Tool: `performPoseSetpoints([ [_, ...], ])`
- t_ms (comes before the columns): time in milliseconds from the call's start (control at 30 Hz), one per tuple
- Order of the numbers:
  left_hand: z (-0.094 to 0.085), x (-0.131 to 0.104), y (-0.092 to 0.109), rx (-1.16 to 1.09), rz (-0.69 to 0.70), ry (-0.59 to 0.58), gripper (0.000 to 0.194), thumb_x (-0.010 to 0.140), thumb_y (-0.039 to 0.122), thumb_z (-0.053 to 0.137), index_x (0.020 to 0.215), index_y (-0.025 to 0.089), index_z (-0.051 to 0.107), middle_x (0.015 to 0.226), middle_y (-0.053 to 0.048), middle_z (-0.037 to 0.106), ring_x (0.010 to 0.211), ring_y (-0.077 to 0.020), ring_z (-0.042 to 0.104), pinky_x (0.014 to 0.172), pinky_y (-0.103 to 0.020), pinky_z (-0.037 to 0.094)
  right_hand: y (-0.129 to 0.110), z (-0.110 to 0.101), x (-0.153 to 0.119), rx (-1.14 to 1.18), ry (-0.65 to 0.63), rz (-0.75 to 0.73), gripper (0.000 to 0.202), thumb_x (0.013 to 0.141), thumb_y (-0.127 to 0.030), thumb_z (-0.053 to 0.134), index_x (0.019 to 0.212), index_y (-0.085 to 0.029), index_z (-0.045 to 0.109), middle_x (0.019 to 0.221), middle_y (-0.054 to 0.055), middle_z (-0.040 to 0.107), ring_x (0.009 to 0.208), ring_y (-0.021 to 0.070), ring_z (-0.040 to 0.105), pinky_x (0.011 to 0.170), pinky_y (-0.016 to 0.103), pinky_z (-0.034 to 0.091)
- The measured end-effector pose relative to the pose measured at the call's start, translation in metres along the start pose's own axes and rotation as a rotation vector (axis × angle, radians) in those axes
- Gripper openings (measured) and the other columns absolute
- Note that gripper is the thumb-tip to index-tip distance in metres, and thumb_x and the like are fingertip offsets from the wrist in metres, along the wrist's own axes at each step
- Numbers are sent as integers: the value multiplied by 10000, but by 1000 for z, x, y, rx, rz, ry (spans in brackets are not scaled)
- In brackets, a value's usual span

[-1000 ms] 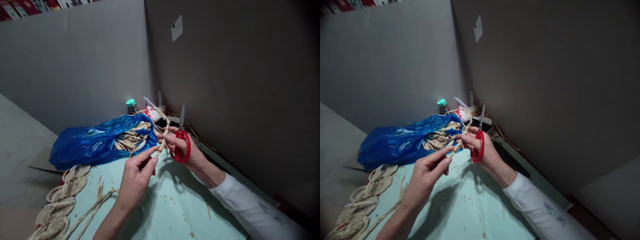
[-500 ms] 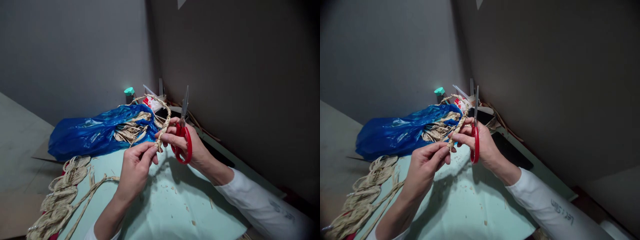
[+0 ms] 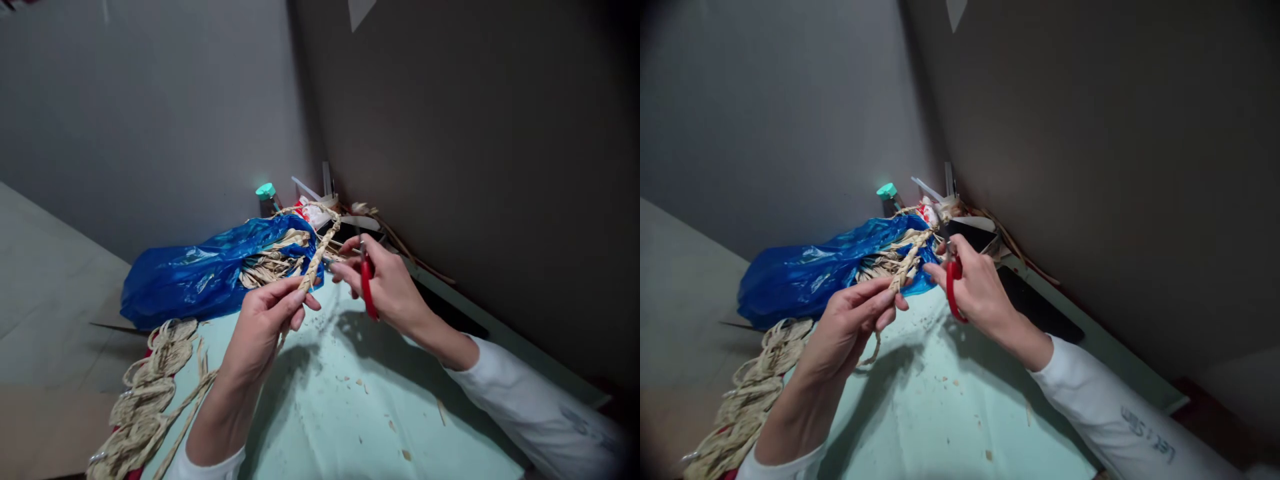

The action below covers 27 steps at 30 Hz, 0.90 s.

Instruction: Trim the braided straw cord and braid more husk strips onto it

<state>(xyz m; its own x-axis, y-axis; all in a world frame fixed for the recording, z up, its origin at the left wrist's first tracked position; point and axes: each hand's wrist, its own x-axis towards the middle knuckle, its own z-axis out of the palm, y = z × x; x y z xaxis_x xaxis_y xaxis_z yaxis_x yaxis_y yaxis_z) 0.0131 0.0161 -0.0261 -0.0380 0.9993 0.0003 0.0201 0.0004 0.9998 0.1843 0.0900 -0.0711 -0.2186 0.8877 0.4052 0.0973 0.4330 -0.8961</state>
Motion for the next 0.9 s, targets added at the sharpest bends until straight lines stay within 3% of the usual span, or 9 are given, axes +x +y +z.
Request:
performPoseSetpoints([
  [100, 0, 0, 2, -81, 24, 62, 141, 793, 210, 702, 894, 128, 757, 730, -43, 670, 496, -28, 416, 483, -167, 273, 1, 2, -5, -341, -50, -120, 272, 832, -414, 622, 964, -207, 504, 739, 23, 663, 601, 174, 608, 577, 269, 421],
  [267, 1, 2, 2, -167, 91, 70, 95, 792, 192, 701, 839, 144, 769, 724, -35, 673, 494, -21, 441, 507, -153, 321, 0, 10, -13, -599, -111, -309, 487, 772, -418, 655, 1143, -146, 495, 888, 91, 672, 786, 249, 631, 676, 312, 441],
  [367, -1, 3, -1, -217, 127, 73, 121, 786, 193, 706, 882, 179, 778, 741, -44, 695, 501, -28, 450, 518, -154, 338, 0, 13, -14, -726, -128, -392, 496, 777, -411, 630, 1155, -108, 522, 831, 93, 664, 789, 270, 619, 699, 337, 435],
  [567, 1, 2, -9, -201, 160, 160, 204, 754, 174, 715, 938, 222, 787, 594, 10, 597, 547, -62, 485, 527, -164, 341, 6, 14, -14, -844, -101, -479, 531, 805, -417, 563, 1217, -85, 523, 898, 118, 674, 810, 270, 619, 715, 344, 429],
  [700, 3, 1, -8, -140, 167, 173, 175, 762, 193, 708, 916, 224, 785, 666, 9, 585, 587, -68, 483, 541, -179, 335, 9, 13, -14, -879, -88, -461, 548, 774, -373, 556, 1234, -76, 521, 881, 123, 674, 805, 273, 616, 726, 346, 420],
  [900, 3, -6, -5, 165, 226, 145, 131, 872, 224, 618, 824, 193, 736, 666, 17, 521, 632, -86, 435, 588, -208, 329, 9, 10, -13, -941, -65, -410, 488, 767, -316, 526, 1202, -95, 543, 769, 80, 660, 712, 246, 612, 674, 331, 376],
])
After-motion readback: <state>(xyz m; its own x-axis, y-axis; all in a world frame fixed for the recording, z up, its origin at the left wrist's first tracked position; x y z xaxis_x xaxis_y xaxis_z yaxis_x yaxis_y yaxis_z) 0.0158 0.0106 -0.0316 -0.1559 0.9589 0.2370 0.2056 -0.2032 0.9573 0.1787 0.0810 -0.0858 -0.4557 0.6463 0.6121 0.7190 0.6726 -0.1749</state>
